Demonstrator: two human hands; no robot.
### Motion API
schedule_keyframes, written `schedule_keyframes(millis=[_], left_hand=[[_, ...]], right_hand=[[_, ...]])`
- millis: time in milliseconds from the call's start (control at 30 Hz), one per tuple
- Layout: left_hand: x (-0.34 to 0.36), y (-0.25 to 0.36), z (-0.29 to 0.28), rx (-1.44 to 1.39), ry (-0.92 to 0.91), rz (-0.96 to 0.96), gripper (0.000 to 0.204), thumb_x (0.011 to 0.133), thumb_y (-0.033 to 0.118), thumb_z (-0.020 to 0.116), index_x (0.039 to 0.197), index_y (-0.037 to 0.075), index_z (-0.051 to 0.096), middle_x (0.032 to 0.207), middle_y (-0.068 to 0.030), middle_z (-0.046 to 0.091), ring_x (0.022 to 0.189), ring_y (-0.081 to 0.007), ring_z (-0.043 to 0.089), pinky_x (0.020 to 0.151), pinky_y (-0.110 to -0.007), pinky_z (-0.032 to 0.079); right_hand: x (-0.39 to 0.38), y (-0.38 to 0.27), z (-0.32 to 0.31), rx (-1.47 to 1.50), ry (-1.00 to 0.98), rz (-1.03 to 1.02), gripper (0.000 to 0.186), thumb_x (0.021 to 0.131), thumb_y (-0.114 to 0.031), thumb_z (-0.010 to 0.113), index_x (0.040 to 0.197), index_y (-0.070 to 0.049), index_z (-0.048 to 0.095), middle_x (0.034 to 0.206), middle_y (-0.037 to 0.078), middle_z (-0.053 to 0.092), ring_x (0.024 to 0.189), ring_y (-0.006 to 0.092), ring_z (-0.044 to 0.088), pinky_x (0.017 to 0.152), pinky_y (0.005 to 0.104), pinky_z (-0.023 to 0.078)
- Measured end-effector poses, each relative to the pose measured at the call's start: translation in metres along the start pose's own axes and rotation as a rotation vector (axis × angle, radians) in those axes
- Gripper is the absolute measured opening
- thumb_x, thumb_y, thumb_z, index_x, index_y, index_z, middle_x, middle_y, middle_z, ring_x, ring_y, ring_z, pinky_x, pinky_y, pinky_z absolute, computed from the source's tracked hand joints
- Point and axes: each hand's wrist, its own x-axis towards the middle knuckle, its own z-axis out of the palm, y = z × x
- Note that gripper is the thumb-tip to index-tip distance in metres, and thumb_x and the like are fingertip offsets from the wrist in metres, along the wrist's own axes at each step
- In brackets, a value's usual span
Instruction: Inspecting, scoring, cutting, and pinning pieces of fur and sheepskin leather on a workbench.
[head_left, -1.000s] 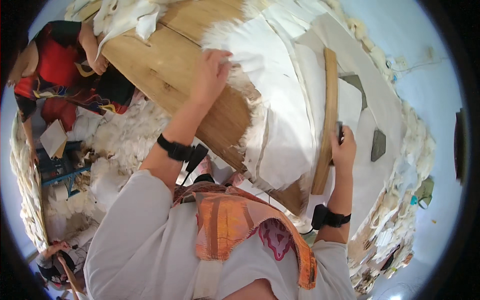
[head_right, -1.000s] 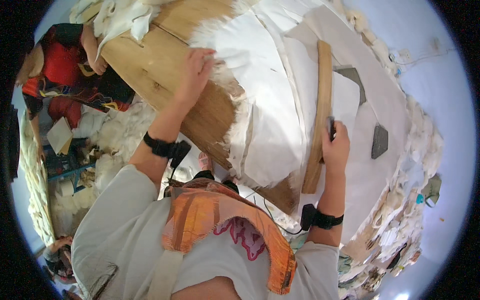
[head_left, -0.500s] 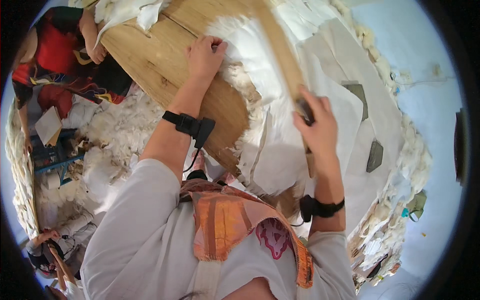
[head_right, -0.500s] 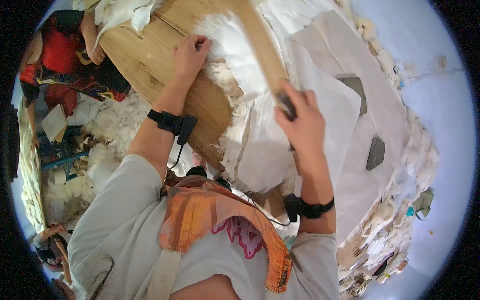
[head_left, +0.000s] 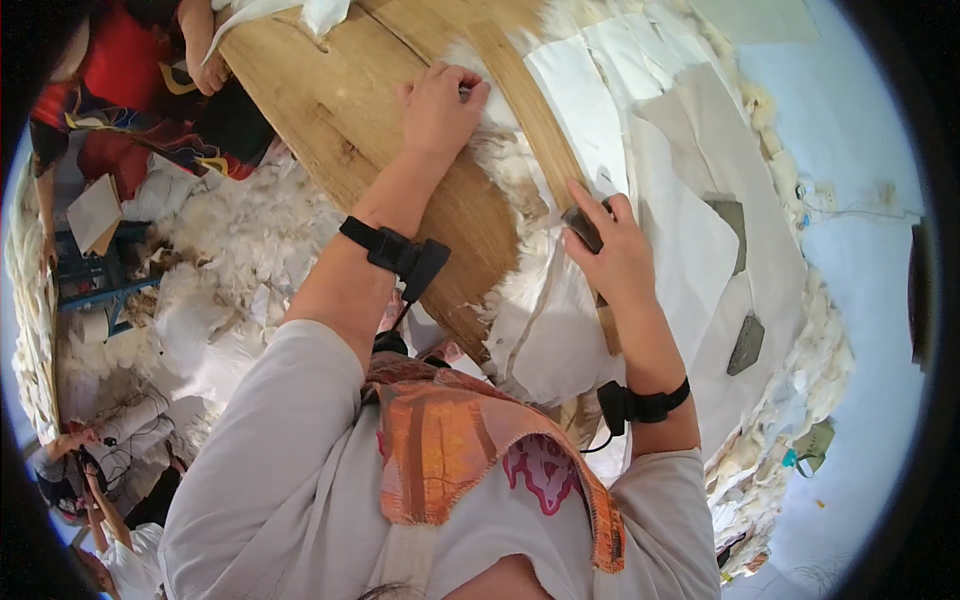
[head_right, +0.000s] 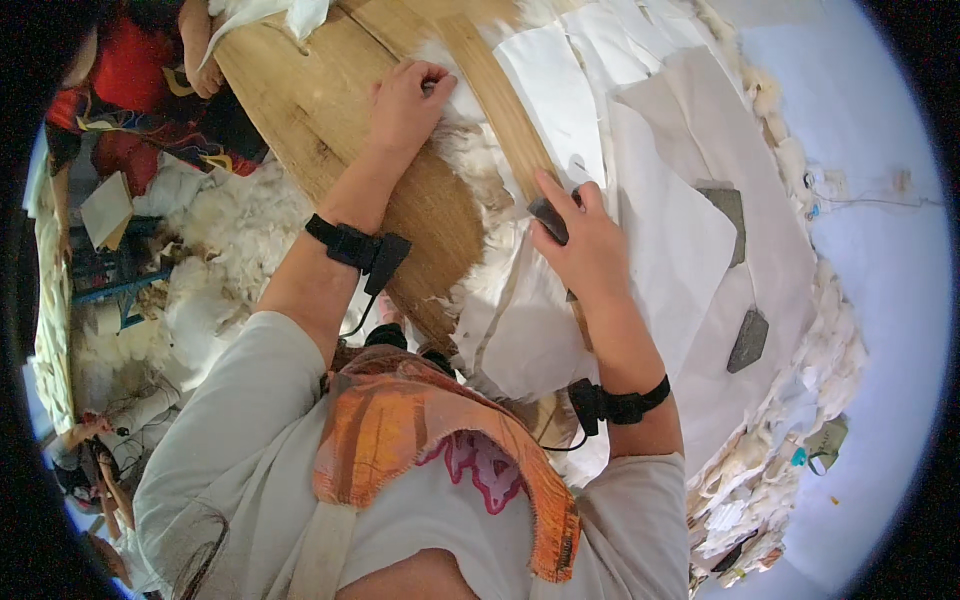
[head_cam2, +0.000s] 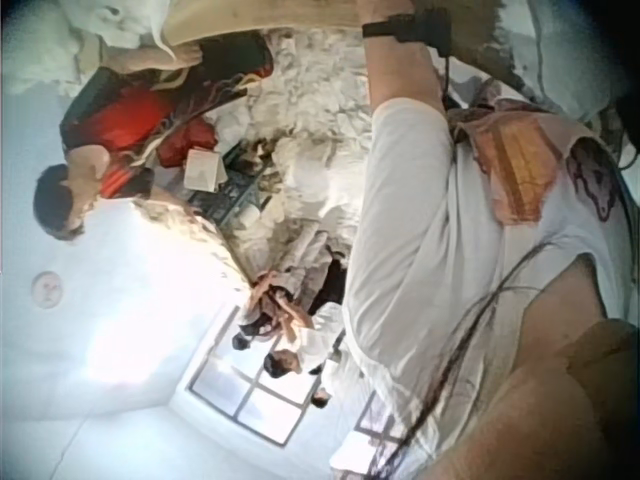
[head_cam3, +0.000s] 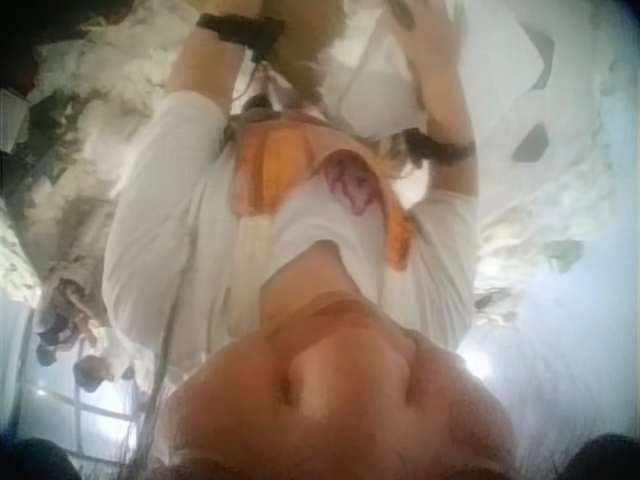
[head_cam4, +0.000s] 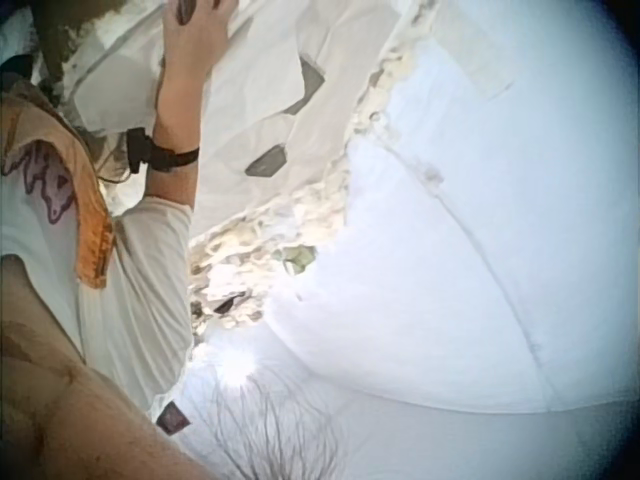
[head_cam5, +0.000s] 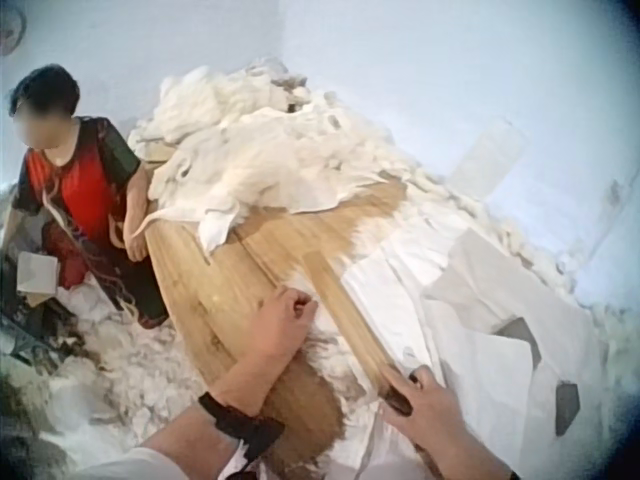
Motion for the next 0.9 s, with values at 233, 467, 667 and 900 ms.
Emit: schedule_keyframes(millis=[233,467,667,900], left_hand=[[0.003,-0.007,0.002,0.067,0.019,0.079,0.025,0.089,0.036,0.072,0.096,0.012,0.075,0.096,-0.0021,0.07,0.089,-0.0223,0.067,0.094,-0.042,0.038],[0.012,-0.011,-0.006,0.002,-0.112,0.051,0.018,0.085,0.031,0.074,0.09,0.013,0.074,0.089,-0.0022,0.068,0.092,-0.0238,0.065,0.091,-0.042,0.038],[0.018,-0.014,-0.009,-0.025,-0.176,0.041,0.016,0.083,0.028,0.072,0.085,0.012,0.073,0.084,-0.0039,0.067,0.09,-0.025,0.065,0.086,-0.042,0.04],[0.025,-0.018,0.004,-0.071,-0.122,0.194,0.014,0.079,0.023,0.071,0.082,0.009,0.07,0.079,-0.0062,0.067,0.084,-0.0283,0.066,0.08,-0.045,0.044]], right_hand=[[0.05,0.019,-0.03,0.686,-0.024,0.3,0.039,0.087,-0.013,0.076,0.125,-0.014,0.069,0.088,0.0,0.052,0.066,0.0094,0.046,0.058,0.0268,0.038],[0.169,-0.005,0.015,0.946,0.021,-0.217,0.024,0.103,-0.027,0.051,0.105,-0.009,0.067,0.094,0.005,0.066,0.087,0.0161,0.059,0.081,0.0272,0.046],[0.207,-0.029,0.043,0.572,-0.153,-0.257,0.036,0.103,-0.035,0.048,0.104,-0.005,0.066,0.092,0.012,0.069,0.085,0.028,0.064,0.082,0.0379,0.049],[0.226,-0.024,0.075,0.2,0.022,-0.294,0.039,0.102,-0.038,0.047,0.099,-0.007,0.071,0.088,0.021,0.071,0.086,0.0413,0.067,0.077,0.0455,0.051]])
